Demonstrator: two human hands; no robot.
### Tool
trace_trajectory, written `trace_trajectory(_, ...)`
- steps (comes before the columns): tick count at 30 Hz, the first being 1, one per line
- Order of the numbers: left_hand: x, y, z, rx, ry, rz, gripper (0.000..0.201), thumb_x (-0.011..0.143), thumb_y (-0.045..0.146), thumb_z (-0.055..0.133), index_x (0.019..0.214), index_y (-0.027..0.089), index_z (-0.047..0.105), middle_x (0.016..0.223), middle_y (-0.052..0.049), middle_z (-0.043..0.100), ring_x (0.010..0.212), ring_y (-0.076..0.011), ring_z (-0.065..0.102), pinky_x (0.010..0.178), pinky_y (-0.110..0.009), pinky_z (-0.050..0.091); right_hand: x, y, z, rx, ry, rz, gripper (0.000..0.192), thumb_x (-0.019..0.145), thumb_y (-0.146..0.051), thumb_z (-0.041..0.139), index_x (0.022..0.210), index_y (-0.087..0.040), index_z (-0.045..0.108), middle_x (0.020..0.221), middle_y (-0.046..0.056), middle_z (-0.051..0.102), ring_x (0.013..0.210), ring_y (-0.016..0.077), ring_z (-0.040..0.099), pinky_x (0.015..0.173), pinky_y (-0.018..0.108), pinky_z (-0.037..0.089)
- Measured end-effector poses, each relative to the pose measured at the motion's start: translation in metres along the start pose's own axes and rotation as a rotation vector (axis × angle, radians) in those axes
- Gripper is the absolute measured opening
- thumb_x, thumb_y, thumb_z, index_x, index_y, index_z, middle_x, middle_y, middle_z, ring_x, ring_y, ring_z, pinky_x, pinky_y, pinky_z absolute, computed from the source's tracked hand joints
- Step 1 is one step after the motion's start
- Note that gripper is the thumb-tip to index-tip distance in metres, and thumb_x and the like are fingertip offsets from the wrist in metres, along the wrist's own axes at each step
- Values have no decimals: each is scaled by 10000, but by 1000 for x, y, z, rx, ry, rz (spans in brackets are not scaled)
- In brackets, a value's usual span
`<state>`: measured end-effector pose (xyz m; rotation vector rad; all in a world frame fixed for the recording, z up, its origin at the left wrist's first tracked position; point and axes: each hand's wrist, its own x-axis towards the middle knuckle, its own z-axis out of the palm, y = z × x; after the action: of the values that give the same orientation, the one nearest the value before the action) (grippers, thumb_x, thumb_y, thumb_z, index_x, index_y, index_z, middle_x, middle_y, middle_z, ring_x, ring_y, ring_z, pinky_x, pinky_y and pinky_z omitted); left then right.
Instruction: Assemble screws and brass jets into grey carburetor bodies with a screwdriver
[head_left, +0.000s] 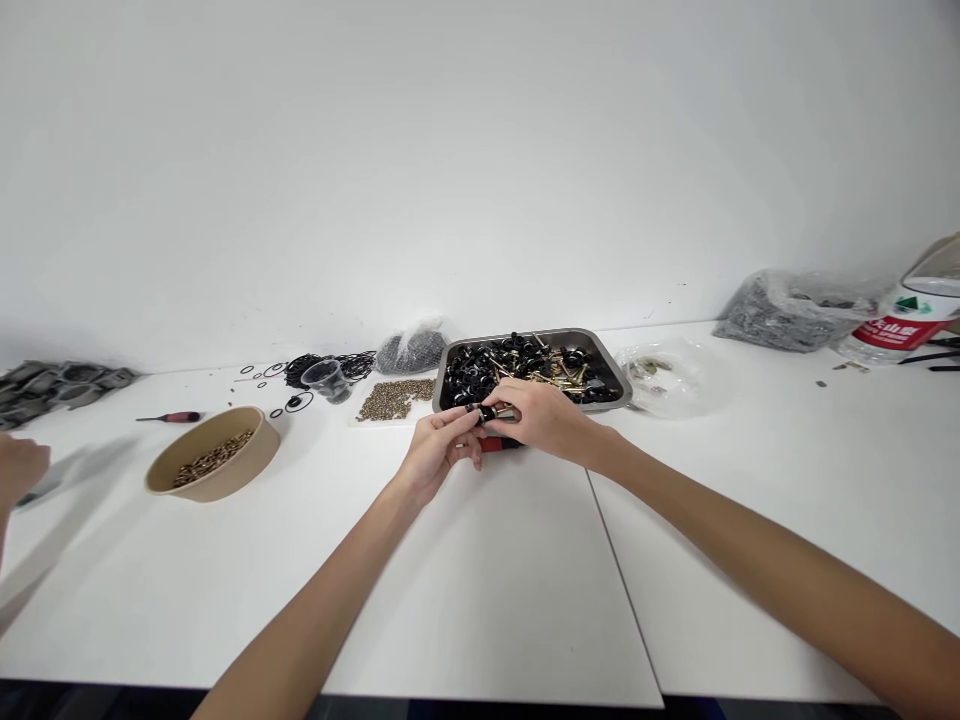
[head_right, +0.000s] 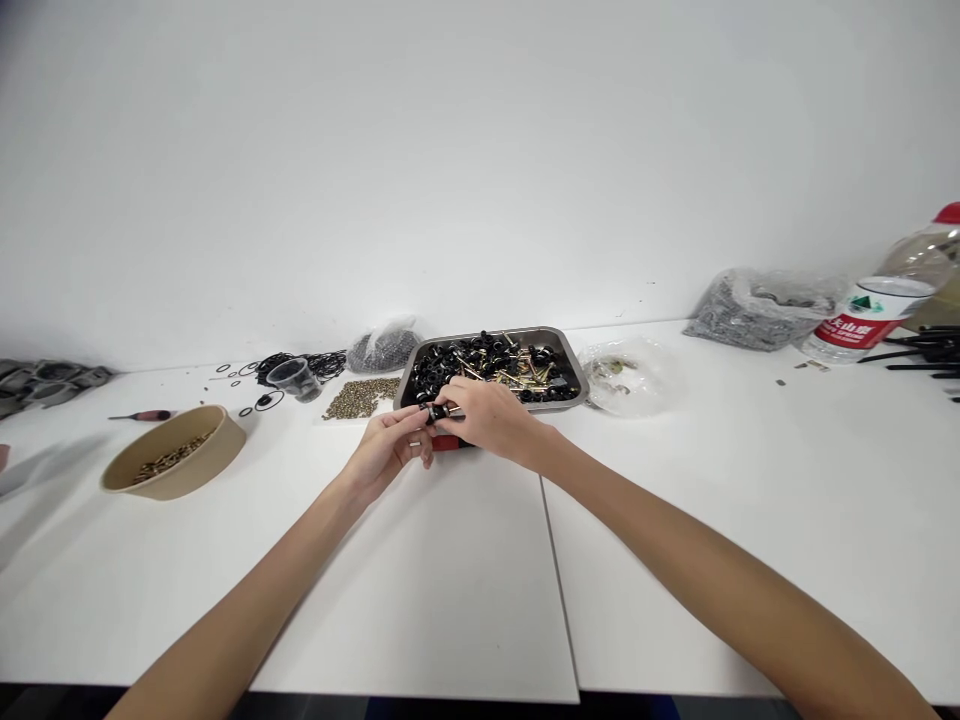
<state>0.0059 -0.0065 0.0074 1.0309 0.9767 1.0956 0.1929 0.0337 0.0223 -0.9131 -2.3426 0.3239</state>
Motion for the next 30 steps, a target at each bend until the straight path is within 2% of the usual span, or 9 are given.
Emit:
trace_trajectory(12,-1,2,-2,-29,19,2,347,793,316,676,1055,92,633,797,-68,637,465,-129,551,481,-294,491,7,26,-10,62,15,-31,201,888,-274,650,1059,-181,695,963,34,634,759,120,564,704,252,428)
trace_trajectory(18,-1,1,-3,-38,15,4,315,787,307,681,1021,105,622,787,-60,630,460,-120,530,476,-297,494,7,50,-15,174,11,127,224,862,-337,673,1016,-177,705,917,28,670,781,129,599,712,249,443)
trace_trajectory(24,-1,1,-2,-3,28,1,290,758,342,735,892,124,598,755,-48,629,461,-114,532,467,-281,488,7,82,-8,141,-21,277,220,843,-316,674,979,-146,707,882,38,689,785,146,621,709,246,453)
trace_trajectory(30,-2,0,0,-3,7,0,306,753,366,749,846,139,566,704,-22,606,480,-117,541,474,-275,492,3,87,-2,42,-24,377,276,894,-221,559,1146,-145,642,947,66,674,888,189,609,784,296,448)
